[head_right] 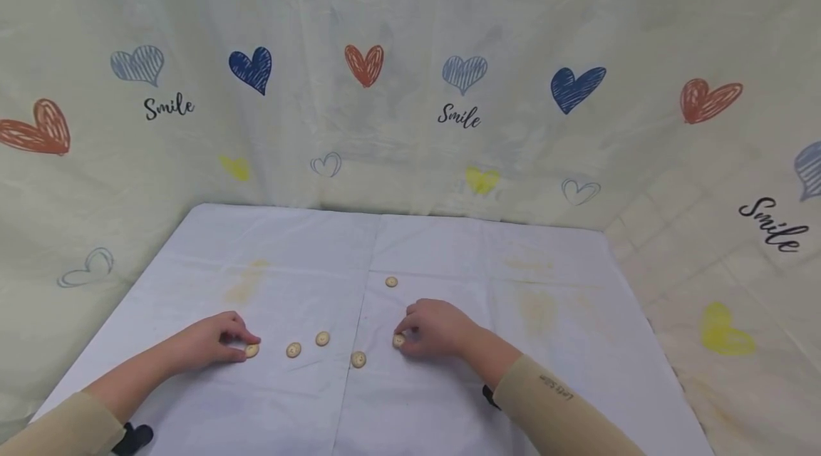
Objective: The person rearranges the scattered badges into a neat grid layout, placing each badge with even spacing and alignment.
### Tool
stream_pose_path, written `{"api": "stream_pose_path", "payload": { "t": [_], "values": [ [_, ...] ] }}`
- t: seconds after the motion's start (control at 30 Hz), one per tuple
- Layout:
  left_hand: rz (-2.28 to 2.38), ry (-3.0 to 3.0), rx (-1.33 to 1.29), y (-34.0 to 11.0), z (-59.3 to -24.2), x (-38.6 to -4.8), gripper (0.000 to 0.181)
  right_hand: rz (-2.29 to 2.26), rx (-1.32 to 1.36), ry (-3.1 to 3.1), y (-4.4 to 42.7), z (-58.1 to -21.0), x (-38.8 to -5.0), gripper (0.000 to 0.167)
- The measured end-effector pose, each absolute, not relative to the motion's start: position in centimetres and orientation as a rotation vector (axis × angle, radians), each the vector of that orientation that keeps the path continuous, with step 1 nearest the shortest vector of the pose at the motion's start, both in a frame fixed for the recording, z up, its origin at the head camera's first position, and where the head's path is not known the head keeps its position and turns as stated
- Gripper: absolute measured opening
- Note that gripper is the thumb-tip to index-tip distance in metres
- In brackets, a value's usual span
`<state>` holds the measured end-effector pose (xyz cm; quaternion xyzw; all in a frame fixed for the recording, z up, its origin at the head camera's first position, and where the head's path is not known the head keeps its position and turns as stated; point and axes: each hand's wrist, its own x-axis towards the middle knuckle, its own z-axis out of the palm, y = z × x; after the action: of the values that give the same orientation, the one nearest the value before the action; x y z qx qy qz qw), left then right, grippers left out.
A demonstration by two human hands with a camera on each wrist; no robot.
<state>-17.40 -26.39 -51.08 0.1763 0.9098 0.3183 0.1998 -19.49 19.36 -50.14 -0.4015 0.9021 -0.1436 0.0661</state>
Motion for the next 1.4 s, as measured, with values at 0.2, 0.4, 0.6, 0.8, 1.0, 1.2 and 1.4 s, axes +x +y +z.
{"api": "stream_pose_path", "payload": {
  "t": [0.2,0.4,0.6,0.8,1.0,1.2,1.4],
  "values": [
    [0.896,2.54,0.487,-27.0,-51.4,-17.2,0.026,-0.493,-1.045,2.774,20.1,-49.4,-21.2,0.014],
    [0.91,2.525,0.516,-27.0,-51.3,-17.2,0.026,-0.499,-0.75,2.828,21.3,-49.6,-23.9,0.017],
    [0.923,2.512,0.52,-26.7,-51.1,-17.4,0.027,-0.459,-0.614,2.863,22.2,-49.7,-25.7,0.02],
    [0.924,2.514,0.514,-26.6,-51.1,-17.3,0.026,-0.388,-0.62,2.873,22.3,-50.4,-26.5,0.022],
    [0.934,2.509,0.537,-26.5,-50.8,-17.3,0.027,-0.313,-0.589,2.885,22.4,-50.7,-26.9,0.027],
    [0.917,2.517,0.548,-26.5,-50.7,-17.4,0.026,-0.34,-0.54,2.872,22.2,-50.3,-26.8,0.028],
    [0.918,2.518,0.542,-26.3,-50.6,-17.4,0.026,-0.364,-0.511,2.876,22.2,-50.1,-26.6,0.03]
  ]
}}
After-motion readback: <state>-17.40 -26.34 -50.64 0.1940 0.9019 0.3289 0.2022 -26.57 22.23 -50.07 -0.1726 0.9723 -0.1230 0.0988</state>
